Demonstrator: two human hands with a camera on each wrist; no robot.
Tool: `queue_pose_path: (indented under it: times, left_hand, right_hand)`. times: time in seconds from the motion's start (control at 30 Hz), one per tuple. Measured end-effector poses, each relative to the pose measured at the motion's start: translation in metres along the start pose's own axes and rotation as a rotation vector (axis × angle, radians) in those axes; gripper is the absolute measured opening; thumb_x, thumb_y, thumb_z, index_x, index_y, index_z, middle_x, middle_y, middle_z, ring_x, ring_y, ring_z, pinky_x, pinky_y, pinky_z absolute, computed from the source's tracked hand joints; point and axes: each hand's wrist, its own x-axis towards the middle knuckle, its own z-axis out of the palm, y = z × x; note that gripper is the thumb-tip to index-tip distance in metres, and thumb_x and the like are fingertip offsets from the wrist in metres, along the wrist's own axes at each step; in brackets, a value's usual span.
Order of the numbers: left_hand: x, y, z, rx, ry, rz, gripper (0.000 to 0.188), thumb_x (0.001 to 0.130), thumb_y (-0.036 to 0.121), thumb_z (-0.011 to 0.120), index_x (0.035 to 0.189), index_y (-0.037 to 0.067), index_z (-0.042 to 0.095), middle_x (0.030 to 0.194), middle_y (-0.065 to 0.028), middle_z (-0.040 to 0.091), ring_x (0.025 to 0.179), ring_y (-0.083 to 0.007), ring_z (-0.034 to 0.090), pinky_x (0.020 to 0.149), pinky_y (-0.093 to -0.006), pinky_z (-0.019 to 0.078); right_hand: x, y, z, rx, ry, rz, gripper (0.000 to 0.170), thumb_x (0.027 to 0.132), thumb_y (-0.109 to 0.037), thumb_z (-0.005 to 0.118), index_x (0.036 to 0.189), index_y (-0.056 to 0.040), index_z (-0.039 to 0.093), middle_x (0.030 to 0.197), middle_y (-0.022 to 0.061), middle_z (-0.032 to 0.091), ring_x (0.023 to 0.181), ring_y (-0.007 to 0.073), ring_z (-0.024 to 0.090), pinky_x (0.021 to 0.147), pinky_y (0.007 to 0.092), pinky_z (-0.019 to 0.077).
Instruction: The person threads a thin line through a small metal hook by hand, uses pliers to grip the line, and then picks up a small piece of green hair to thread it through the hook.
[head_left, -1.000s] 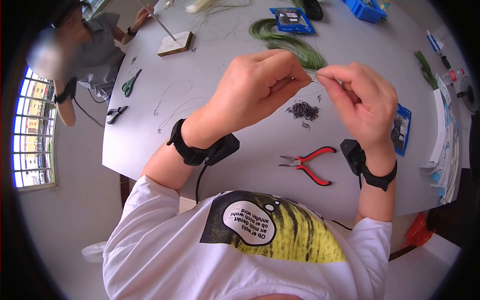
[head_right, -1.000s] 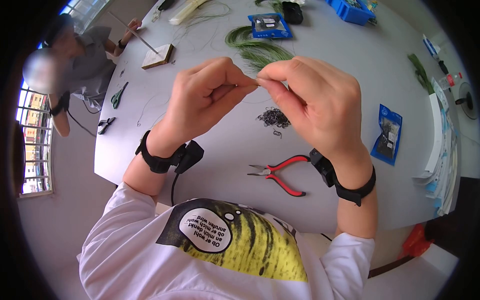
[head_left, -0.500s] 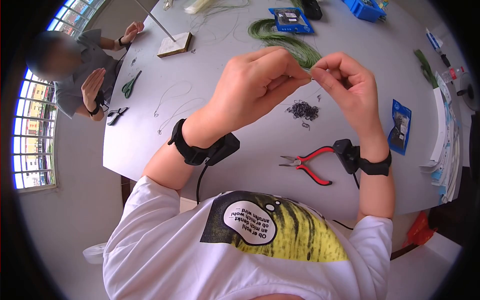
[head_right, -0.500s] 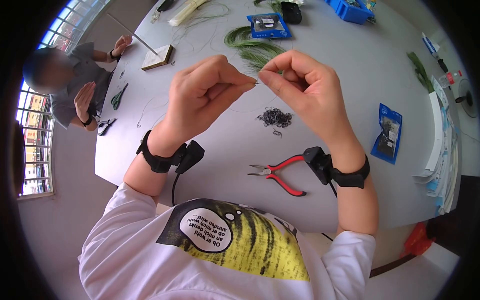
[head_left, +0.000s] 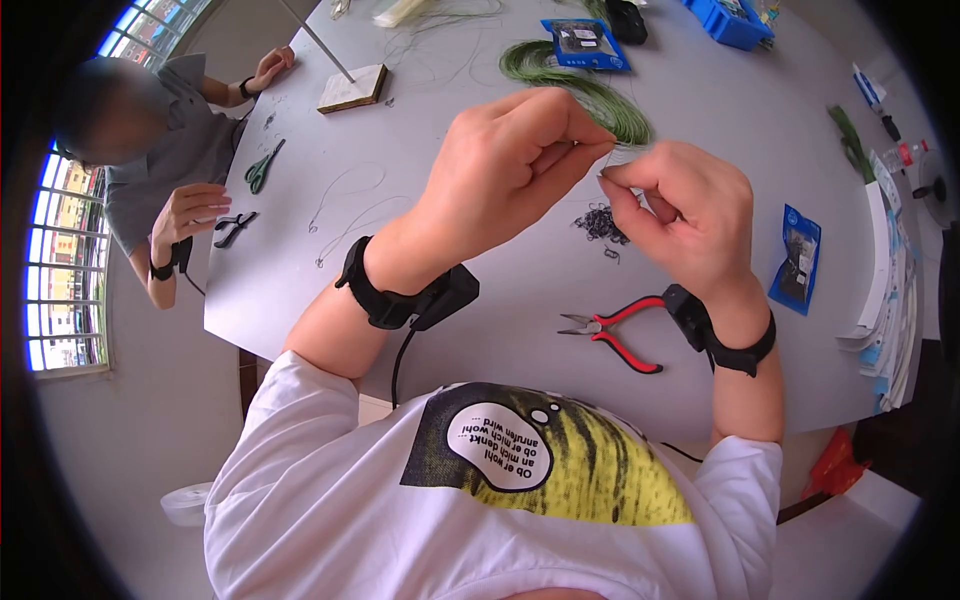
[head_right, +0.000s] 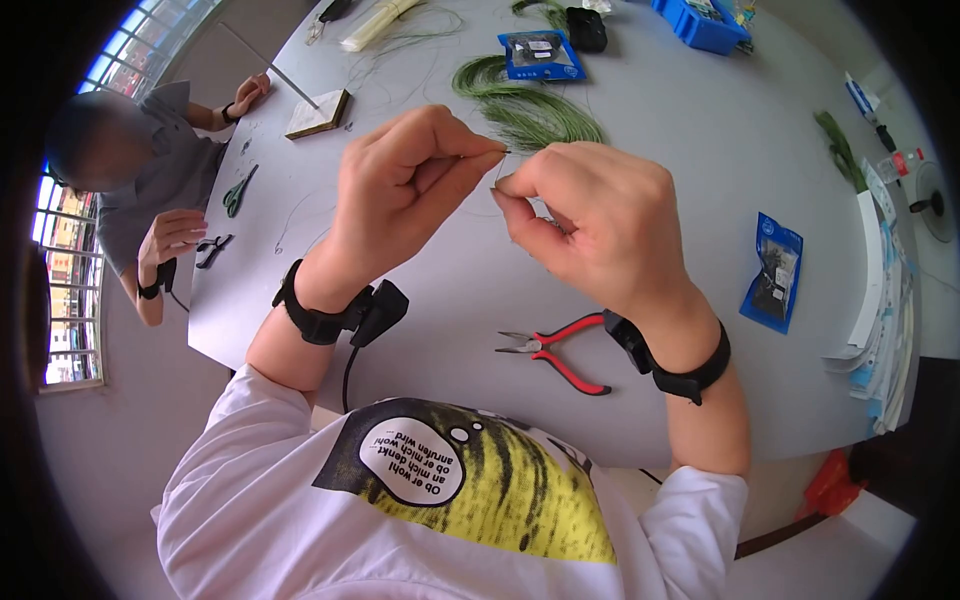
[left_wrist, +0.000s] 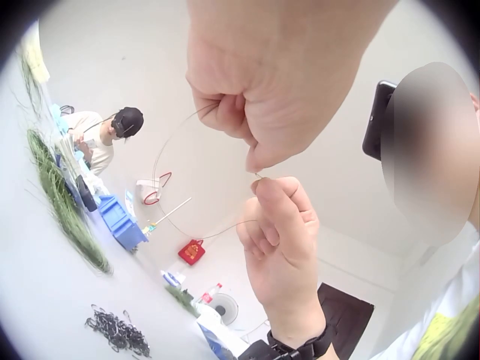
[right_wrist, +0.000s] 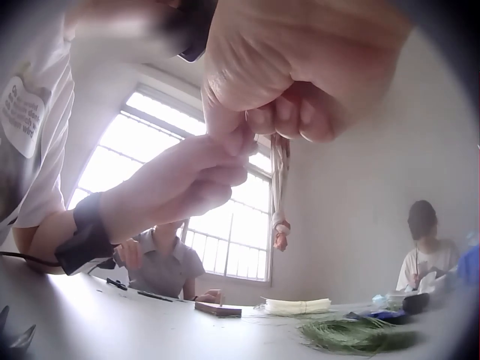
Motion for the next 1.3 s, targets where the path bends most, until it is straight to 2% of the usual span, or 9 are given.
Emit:
queue_pose_path:
  times: [0.1, 0.33, 0.4, 0.5, 0.83, 1.03, 1.1, 1.2, 1.3]
  left_hand:
    - [-0.001, 0.0, 0.0, 0.001, -0.011, 0.012, 0.011, 0.081, -0.007, 0.071, 0.089, 0.0, 0.067, 0.068, -0.0026, 0.051, 0.055, -0.0099, 0.044, 0.05, -0.0247, 0.0351]
    - [-0.001, 0.003, 0.0, 0.01, -0.096, 0.019, 0.011, 0.08, -0.004, 0.074, 0.087, 0.001, 0.067, 0.069, -0.0039, 0.051, 0.055, -0.0109, 0.047, 0.05, -0.0256, 0.0363]
    - [-0.001, 0.002, 0.001, 0.001, -0.091, 0.033, 0.011, 0.08, -0.003, 0.075, 0.086, 0.001, 0.067, 0.069, -0.004, 0.051, 0.055, -0.0112, 0.047, 0.049, -0.0258, 0.0363]
    - [0.0, 0.002, 0.001, 0.002, -0.088, 0.053, 0.011, 0.079, -0.003, 0.075, 0.086, 0.001, 0.067, 0.069, -0.0039, 0.051, 0.054, -0.0115, 0.047, 0.049, -0.0261, 0.036]
    - [0.0, 0.002, 0.001, 0.044, -0.025, 0.061, 0.012, 0.079, -0.005, 0.075, 0.086, 0.001, 0.066, 0.067, -0.0029, 0.049, 0.054, -0.0105, 0.044, 0.048, -0.0257, 0.0338]
    - [-0.001, 0.0, 0.002, 0.044, 0.017, 0.048, 0.012, 0.08, -0.007, 0.072, 0.088, 0.001, 0.067, 0.068, -0.0028, 0.049, 0.054, -0.0111, 0.042, 0.049, -0.0259, 0.0339]
    - [-0.002, -0.001, 0.004, 0.037, 0.02, 0.041, 0.012, 0.08, -0.006, 0.072, 0.089, 0.001, 0.067, 0.068, -0.0029, 0.049, 0.054, -0.0113, 0.042, 0.049, -0.0261, 0.0341]
    - [-0.002, -0.002, 0.004, 0.042, -0.009, 0.044, 0.012, 0.08, -0.006, 0.072, 0.088, 0.002, 0.067, 0.068, -0.0031, 0.049, 0.053, -0.0118, 0.043, 0.049, -0.0267, 0.0346]
    - [-0.003, 0.0, 0.001, 0.056, -0.063, 0.053, 0.012, 0.079, -0.005, 0.073, 0.087, 0.002, 0.067, 0.068, -0.0033, 0.05, 0.053, -0.0123, 0.044, 0.049, -0.027, 0.0351]
  right_hand:
    - [0.004, -0.004, -0.006, -0.061, 0.017, -0.08, 0.018, 0.069, 0.0, 0.076, 0.078, -0.0082, 0.063, 0.062, 0.0023, 0.057, 0.049, 0.0164, 0.051, 0.045, 0.029, 0.039]
    - [0.006, -0.002, -0.016, -0.089, 0.064, -0.012, 0.014, 0.076, 0.003, 0.074, 0.083, -0.0054, 0.065, 0.065, 0.0032, 0.06, 0.05, 0.0152, 0.054, 0.047, 0.0278, 0.0413]
    - [0.004, -0.002, -0.015, 0.066, 0.055, 0.183, 0.011, 0.081, 0.001, 0.073, 0.087, -0.0032, 0.065, 0.063, 0.0014, 0.059, 0.051, 0.0086, 0.052, 0.049, 0.0248, 0.0405]
    - [0.002, 0.004, -0.013, 0.192, 0.039, 0.274, 0.008, 0.085, -0.002, 0.072, 0.088, -0.0017, 0.065, 0.06, -0.0022, 0.054, 0.052, 0.0022, 0.045, 0.05, 0.0211, 0.0365]
    - [-0.007, 0.014, 0.004, 0.56, -0.011, 0.558, 0.008, 0.087, -0.007, 0.071, 0.085, -0.0031, 0.064, 0.057, -0.008, 0.044, 0.053, 0.0005, 0.034, 0.051, 0.0186, 0.0277]
    - [-0.004, 0.002, 0.001, 0.222, -0.075, 0.323, 0.013, 0.076, -0.002, 0.075, 0.079, -0.0063, 0.062, 0.057, -0.0025, 0.046, 0.047, 0.0066, 0.038, 0.047, 0.0227, 0.0319]
    - [0.0, 0.0, -0.001, 0.056, -0.039, 0.044, 0.017, 0.071, 0.0, 0.076, 0.078, -0.0069, 0.062, 0.06, 0.0015, 0.053, 0.046, 0.0123, 0.045, 0.046, 0.0264, 0.0371]
    - [0.003, -0.003, -0.006, -0.024, 0.004, -0.067, 0.017, 0.071, 0.001, 0.075, 0.078, -0.0065, 0.062, 0.063, 0.0027, 0.059, 0.048, 0.0146, 0.052, 0.046, 0.0287, 0.0409]
    - [0.006, -0.004, -0.011, -0.051, 0.068, -0.043, 0.015, 0.074, 0.003, 0.074, 0.081, -0.0052, 0.063, 0.065, 0.0033, 0.061, 0.05, 0.0143, 0.054, 0.048, 0.028, 0.0421]
